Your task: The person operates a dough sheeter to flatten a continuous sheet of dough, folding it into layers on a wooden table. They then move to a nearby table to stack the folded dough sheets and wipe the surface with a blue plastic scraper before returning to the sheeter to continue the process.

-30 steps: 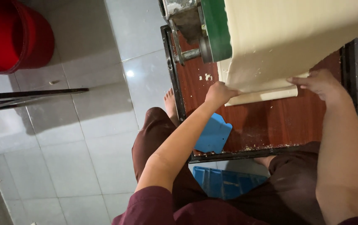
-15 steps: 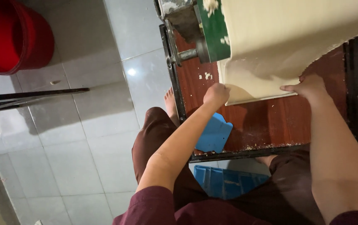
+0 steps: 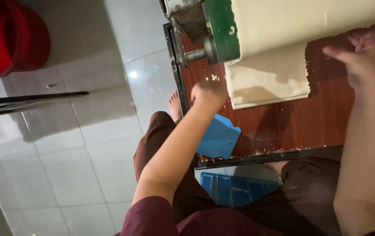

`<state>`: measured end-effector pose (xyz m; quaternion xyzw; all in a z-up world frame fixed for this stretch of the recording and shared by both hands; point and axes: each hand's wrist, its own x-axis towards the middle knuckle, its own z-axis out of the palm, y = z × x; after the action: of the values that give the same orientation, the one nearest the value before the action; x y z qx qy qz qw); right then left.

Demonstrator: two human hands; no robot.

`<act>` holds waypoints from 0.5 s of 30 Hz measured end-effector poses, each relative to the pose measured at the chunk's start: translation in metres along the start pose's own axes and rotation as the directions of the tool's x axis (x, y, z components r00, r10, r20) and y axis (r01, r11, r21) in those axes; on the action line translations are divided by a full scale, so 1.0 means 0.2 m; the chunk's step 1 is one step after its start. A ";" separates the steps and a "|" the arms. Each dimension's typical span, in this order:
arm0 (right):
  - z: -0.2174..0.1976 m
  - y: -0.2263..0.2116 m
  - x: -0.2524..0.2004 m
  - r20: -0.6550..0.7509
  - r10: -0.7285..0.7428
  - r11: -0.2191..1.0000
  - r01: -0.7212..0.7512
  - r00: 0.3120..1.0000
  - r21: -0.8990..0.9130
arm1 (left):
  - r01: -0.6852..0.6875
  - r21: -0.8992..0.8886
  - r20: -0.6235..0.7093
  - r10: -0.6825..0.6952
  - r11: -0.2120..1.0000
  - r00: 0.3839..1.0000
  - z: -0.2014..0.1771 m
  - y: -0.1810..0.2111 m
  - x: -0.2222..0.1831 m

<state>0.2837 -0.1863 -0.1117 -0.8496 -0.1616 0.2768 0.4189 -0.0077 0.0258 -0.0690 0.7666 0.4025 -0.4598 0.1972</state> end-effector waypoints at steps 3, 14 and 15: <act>-0.07 0.14 0.06 0.081 -0.403 0.856 0.345 0.911 0.384 | -0.100 0.130 -0.006 0.102 0.986 0.995 0.01 -0.12 0.06; -0.25 0.94 0.54 0.123 -0.615 0.721 0.493 0.779 0.487 | -0.559 -0.512 -0.383 0.409 0.653 0.828 -0.20 -0.07 -0.20; -0.24 0.85 0.49 0.123 -0.615 0.721 0.492 0.779 0.488 | -0.558 -0.512 -0.383 0.408 0.653 0.829 -0.19 -0.07 -0.21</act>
<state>0.3976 -0.2676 -0.2563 -0.5995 -0.4021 0.2817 0.6321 -0.0086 0.0423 -0.0131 0.7901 0.3271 -0.1433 0.4982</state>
